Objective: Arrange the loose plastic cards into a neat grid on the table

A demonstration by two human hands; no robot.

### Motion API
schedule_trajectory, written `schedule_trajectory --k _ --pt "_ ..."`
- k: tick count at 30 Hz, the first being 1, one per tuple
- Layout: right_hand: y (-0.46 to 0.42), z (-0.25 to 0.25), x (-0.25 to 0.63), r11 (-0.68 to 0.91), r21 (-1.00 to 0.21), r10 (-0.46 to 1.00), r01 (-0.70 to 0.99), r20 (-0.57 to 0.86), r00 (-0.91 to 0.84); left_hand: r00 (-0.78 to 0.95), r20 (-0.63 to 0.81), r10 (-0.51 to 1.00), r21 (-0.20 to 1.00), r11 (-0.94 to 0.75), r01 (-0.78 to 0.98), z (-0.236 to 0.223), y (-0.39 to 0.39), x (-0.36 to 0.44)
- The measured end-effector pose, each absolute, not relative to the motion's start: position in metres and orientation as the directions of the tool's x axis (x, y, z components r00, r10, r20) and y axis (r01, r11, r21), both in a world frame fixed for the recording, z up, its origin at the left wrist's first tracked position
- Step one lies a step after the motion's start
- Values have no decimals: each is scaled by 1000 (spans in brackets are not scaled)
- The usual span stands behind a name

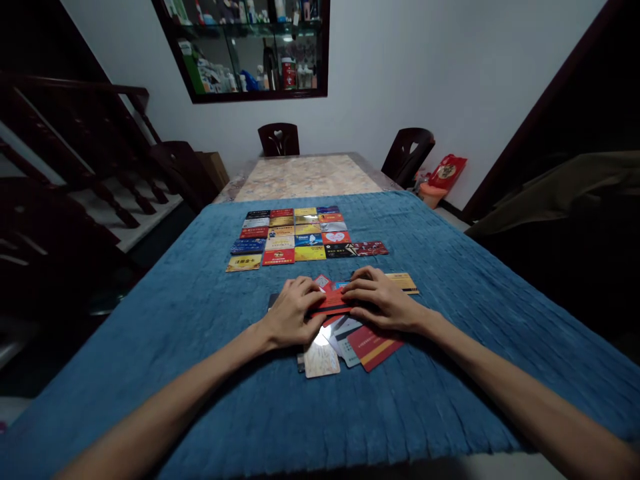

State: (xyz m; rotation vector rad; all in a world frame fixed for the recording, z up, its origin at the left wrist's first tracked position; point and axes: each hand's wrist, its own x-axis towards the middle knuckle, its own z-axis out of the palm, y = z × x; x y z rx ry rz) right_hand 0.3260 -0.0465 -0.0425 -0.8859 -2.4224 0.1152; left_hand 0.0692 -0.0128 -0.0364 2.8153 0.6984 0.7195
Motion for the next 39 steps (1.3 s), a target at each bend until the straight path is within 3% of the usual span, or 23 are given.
schedule_trajectory --k 9,16,26,39 --pt "-47 -45 326 803 -177 532 568 641 -553 762 588 272 84 -957 277 -37 -8 67" --pt "-45 -49 321 769 -241 547 592 727 -415 684 646 340 202 -940 276 -42 -3 69" --pt "-45 -54 319 684 -372 672 628 657 -343 695 614 374 285 -926 247 -46 1 66" --pt "-46 -56 316 648 -321 683 691 647 -339 746 515 422 279 -906 319 -41 -4 66"
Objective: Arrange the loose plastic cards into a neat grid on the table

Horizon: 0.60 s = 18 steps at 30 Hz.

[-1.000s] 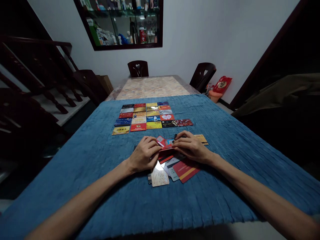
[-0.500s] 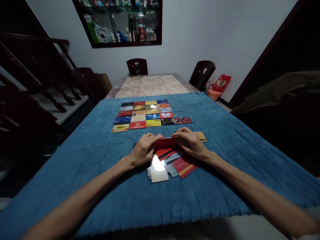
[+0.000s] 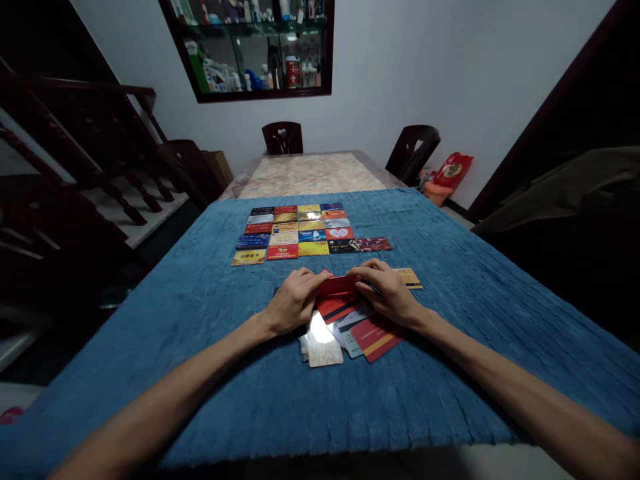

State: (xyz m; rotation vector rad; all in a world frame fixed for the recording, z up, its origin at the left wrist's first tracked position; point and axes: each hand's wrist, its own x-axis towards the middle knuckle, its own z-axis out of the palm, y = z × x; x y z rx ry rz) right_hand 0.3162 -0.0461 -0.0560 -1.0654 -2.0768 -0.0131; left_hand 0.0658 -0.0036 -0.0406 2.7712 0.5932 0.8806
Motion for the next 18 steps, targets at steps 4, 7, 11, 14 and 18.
schedule_trajectory --k 4,7,11,14,18 --pt "-47 -53 316 656 -266 652 707 672 -352 715 563 415 290 -909 300 -42 -3 65" --pt "-47 -52 315 672 -181 605 718 694 -391 682 608 408 295 -913 283 -43 -3 65" --pt "-46 -53 311 694 -56 518 718 732 -443 657 635 406 292 -914 283 -43 -4 65" --pt "-46 -53 309 684 7 484 730 743 -462 641 650 408 293 -913 285 -41 -6 66" --pt "-47 -53 308 644 74 463 762 755 -465 626 674 392 281 -920 273 -40 -6 66"
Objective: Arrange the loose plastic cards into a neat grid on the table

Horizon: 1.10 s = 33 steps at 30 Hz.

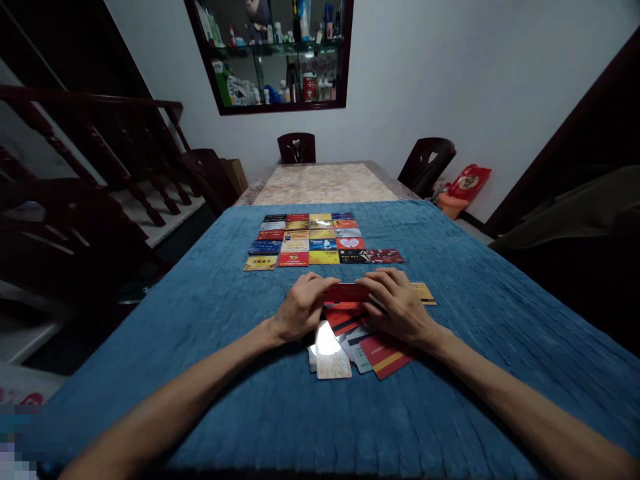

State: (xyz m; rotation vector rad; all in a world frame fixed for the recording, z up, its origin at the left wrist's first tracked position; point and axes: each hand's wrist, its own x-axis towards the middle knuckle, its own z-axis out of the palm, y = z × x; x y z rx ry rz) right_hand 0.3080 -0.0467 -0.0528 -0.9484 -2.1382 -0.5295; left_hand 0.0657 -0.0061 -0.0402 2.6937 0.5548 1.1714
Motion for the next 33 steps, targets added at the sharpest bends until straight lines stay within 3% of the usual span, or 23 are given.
schedule_trajectory --k 11,17,29,33 --pt "-50 -52 306 600 89 459 795 776 -433 622 686 377 262 -926 272 -38 -8 66" --pt "-55 -48 303 602 109 444 791 778 -445 580 693 429 337 -903 266 -39 -7 66" --pt "-52 -52 305 592 145 426 793 779 -461 567 698 436 365 -899 242 -36 -8 66" --pt "-51 -50 306 572 145 420 807 794 -440 572 717 399 289 -916 277 -34 -7 67"
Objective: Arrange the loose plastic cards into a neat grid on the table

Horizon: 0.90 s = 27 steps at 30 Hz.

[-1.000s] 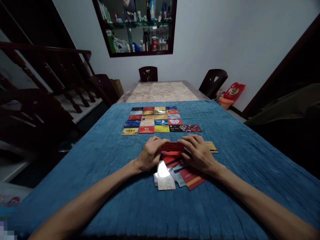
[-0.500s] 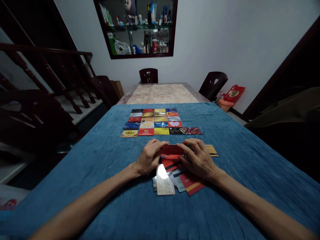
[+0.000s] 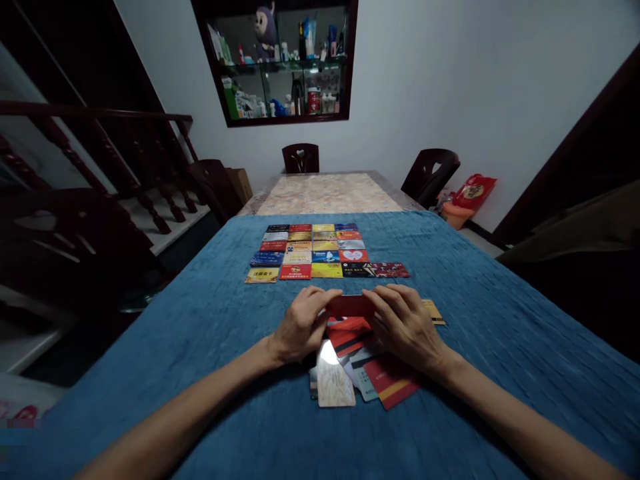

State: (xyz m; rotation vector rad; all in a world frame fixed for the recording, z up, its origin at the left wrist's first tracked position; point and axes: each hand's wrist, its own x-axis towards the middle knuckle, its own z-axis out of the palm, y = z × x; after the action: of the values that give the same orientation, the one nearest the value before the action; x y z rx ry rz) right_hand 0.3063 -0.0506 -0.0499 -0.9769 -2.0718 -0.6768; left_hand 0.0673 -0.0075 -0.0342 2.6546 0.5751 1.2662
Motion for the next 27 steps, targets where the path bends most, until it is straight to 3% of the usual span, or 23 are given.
schedule_trajectory --k 6,15,21,27 --pt "-45 -44 307 585 130 442 801 776 -449 654 677 337 85 -919 385 -24 -5 62" --pt "-11 -18 296 655 180 413 734 728 -547 693 630 350 -33 -880 474 -10 17 49" --pt "25 -6 288 714 134 449 687 665 -596 743 547 386 -124 -840 527 4 43 40" --pt "75 1 284 743 86 476 664 630 -614 739 465 488 -112 -795 596 18 82 32"
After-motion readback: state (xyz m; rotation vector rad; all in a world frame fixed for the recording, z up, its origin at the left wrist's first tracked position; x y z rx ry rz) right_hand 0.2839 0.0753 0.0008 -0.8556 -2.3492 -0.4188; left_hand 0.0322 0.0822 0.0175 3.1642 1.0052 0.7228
